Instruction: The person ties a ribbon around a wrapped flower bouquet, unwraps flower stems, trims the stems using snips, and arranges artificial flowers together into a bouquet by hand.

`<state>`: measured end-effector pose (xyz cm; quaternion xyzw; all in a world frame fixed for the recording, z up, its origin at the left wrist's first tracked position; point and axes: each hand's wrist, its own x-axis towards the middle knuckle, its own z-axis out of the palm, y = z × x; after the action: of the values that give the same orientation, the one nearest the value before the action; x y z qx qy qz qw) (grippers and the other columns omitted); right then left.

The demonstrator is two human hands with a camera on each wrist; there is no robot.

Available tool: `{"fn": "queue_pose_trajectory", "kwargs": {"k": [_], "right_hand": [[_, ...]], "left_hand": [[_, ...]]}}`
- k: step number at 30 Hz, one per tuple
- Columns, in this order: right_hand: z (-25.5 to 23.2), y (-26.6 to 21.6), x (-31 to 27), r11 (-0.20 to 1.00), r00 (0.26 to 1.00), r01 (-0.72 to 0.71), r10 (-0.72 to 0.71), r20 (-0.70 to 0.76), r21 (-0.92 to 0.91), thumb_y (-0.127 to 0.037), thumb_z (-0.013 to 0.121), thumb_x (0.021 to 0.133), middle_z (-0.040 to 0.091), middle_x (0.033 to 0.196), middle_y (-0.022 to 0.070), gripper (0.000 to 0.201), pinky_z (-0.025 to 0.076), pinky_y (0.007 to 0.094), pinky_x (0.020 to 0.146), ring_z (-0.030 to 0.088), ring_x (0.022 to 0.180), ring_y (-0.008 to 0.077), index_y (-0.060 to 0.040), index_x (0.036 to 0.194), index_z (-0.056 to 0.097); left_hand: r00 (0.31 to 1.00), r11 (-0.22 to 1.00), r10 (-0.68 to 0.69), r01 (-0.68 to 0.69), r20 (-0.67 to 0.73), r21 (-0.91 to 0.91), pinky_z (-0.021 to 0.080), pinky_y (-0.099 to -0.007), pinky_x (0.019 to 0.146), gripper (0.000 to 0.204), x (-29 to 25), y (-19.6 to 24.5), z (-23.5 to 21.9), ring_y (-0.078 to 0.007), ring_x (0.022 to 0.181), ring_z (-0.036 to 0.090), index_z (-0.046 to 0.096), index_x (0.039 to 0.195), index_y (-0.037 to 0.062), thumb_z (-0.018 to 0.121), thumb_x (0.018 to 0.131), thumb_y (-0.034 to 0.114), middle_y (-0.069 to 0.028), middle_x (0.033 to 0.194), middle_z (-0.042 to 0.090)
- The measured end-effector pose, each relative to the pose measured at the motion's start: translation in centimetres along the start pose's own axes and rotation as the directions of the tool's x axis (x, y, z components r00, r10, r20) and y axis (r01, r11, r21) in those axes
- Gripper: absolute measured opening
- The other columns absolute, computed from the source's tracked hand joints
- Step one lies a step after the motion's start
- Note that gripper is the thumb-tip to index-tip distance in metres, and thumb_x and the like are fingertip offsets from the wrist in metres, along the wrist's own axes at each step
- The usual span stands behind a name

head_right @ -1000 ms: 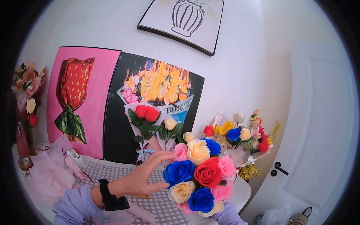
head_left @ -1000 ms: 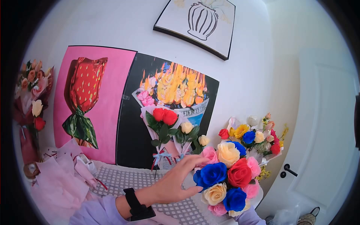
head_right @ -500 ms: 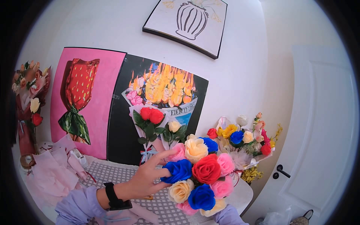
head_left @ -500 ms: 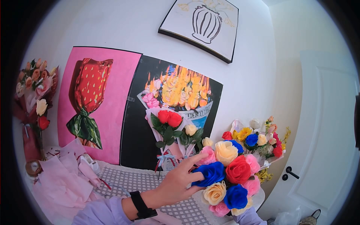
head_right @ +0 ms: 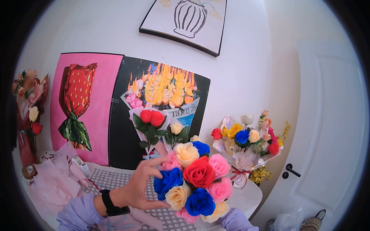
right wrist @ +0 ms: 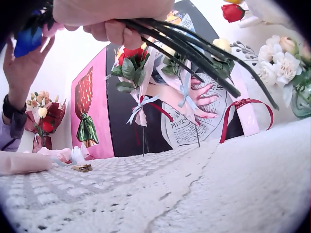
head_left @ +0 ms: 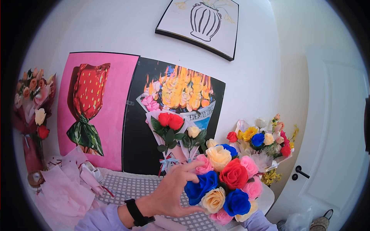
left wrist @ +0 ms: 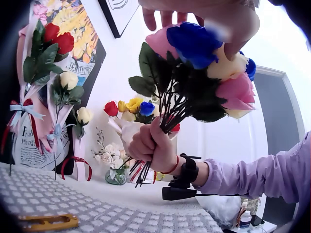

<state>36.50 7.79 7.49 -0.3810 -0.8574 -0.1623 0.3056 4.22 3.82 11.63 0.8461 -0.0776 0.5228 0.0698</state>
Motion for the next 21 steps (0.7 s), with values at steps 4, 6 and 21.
{"fn": "queue_pose_trajectory", "kwargs": {"k": [4, 6, 21], "right_hand": [[2.7, 0.1, -6.8, 0.999, 1.000, -0.016, 0.016, -0.010, 0.042, -0.031, 0.072, 0.061, 0.063, 0.077, 0.0075, 0.033, 0.048, 0.0324, 0.061, 0.061, 0.069, 0.0244, -0.0101, 0.085, 0.062], [4.0, -0.3, -8.0, 0.998, 1.000, -0.020, 0.020, -0.014, 0.062, -0.031, 0.073, 0.061, 0.063, 0.077, 0.0076, 0.034, 0.048, 0.0324, 0.062, 0.061, 0.070, 0.0244, -0.0101, 0.085, 0.062], [3.7, -1.9, -3.4, 0.967, 0.967, 0.113, -0.054, -0.247, 0.230, -0.032, 0.071, 0.066, 0.063, 0.075, 0.0064, 0.035, 0.047, 0.0292, 0.059, 0.060, 0.063, 0.0197, -0.0098, 0.091, 0.060]], "left_hand": [[0.998, 0.967, 0.047, -0.057, 0.044, 0.248, 0.031, -0.0452, 0.095, 0.043, 0.5, 0.9, 0.2, -0.0346, 0.116, 0.035, 0.053, 0.094, 0.0108, 0.073, 0.058, 0.023, -0.0157, 0.125, 0.039], [0.997, 0.976, 0.045, -0.057, 0.059, 0.210, 0.032, -0.0449, 0.094, 0.041, -0.1, 0.2, 0.6, -0.0347, 0.116, 0.036, 0.054, 0.093, 0.0107, 0.072, 0.058, 0.022, -0.0155, 0.124, 0.039], [0.998, 0.998, 0.056, -0.057, 0.024, 0.011, 0.033, -0.0454, 0.089, 0.049, -3.6, 0.2, 0.8, -0.0352, 0.110, 0.039, 0.051, 0.092, 0.0107, 0.077, 0.059, 0.036, -0.0183, 0.124, 0.039]]}}
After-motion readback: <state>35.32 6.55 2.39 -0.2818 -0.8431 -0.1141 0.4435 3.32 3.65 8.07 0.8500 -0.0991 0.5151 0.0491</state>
